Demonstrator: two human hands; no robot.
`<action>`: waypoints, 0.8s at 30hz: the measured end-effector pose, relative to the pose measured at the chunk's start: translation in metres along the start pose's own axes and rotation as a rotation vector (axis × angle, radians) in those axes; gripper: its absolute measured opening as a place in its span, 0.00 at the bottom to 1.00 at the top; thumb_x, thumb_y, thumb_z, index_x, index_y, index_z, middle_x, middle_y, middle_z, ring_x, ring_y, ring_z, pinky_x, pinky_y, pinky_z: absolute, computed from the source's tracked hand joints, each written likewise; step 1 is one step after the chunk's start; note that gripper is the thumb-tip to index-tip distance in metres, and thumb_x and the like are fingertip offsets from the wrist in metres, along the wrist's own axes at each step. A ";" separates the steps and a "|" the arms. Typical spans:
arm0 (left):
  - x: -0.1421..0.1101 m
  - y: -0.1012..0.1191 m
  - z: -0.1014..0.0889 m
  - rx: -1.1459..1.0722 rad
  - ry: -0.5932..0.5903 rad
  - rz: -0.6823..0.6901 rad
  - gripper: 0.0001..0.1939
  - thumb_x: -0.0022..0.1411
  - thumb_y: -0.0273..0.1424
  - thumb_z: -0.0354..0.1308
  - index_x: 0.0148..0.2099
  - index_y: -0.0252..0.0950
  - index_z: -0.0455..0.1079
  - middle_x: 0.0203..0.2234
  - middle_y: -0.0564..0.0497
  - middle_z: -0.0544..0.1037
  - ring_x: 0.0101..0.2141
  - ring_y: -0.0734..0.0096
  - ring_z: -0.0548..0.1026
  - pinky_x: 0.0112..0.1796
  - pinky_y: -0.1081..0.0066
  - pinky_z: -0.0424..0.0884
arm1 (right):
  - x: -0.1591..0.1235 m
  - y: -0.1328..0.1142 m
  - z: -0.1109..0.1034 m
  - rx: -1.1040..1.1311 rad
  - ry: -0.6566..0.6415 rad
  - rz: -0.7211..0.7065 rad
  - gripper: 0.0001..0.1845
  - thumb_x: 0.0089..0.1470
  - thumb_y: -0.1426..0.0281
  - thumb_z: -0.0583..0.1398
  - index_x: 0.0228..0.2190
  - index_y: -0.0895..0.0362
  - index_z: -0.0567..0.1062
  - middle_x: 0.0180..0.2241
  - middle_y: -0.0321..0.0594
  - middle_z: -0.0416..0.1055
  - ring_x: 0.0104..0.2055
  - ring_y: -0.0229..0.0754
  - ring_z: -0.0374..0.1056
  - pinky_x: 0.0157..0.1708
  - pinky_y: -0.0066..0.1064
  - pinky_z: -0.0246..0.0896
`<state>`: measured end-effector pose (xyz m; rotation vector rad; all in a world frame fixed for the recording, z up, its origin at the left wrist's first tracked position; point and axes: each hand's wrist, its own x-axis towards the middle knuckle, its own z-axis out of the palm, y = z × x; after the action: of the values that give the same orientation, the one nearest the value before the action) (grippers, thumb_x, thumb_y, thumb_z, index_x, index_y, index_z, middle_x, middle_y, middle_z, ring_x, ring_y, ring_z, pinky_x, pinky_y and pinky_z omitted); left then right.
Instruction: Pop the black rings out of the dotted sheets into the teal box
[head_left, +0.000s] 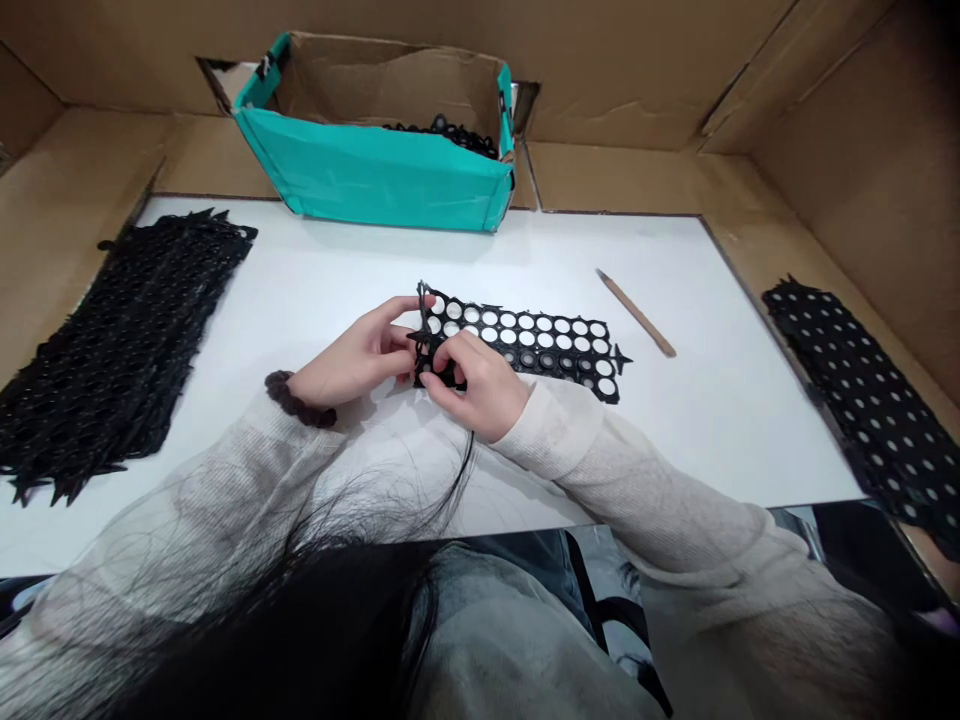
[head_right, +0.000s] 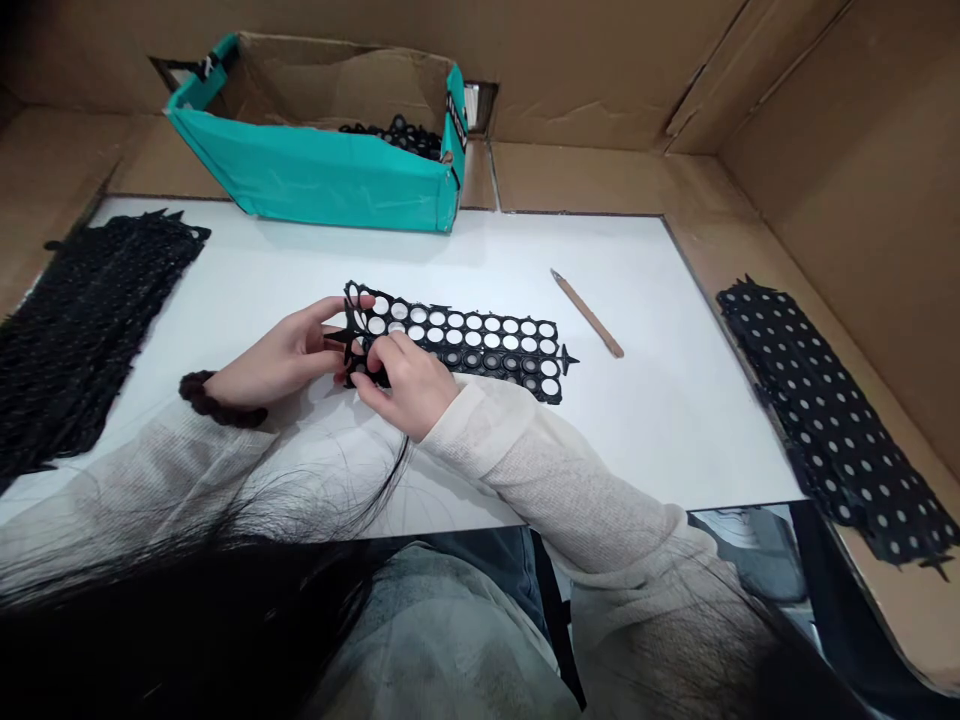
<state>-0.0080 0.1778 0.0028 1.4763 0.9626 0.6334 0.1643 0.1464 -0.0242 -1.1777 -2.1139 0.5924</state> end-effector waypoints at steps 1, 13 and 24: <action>0.000 0.001 0.000 0.010 0.008 0.001 0.34 0.50 0.22 0.56 0.61 0.33 0.55 0.27 0.53 0.72 0.24 0.77 0.68 0.26 0.74 0.65 | 0.000 0.000 0.000 0.003 0.000 0.002 0.08 0.54 0.66 0.55 0.29 0.57 0.63 0.31 0.39 0.61 0.28 0.35 0.56 0.31 0.31 0.56; 0.000 -0.005 -0.001 0.011 -0.064 0.066 0.36 0.51 0.22 0.58 0.62 0.37 0.53 0.31 0.51 0.74 0.30 0.72 0.73 0.31 0.73 0.69 | 0.009 0.002 -0.008 0.130 -0.126 0.114 0.13 0.50 0.64 0.59 0.24 0.56 0.60 0.25 0.33 0.58 0.27 0.34 0.53 0.31 0.29 0.51; 0.001 0.000 0.008 -0.141 0.092 0.050 0.31 0.47 0.21 0.59 0.56 0.36 0.62 0.27 0.54 0.71 0.27 0.74 0.70 0.30 0.73 0.67 | 0.011 0.004 -0.005 0.347 -0.107 0.247 0.04 0.48 0.71 0.53 0.24 0.55 0.60 0.23 0.31 0.56 0.25 0.34 0.52 0.27 0.29 0.48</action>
<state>-0.0011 0.1739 0.0010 1.3592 0.9344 0.7953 0.1658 0.1579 -0.0204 -1.2327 -1.8620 1.1083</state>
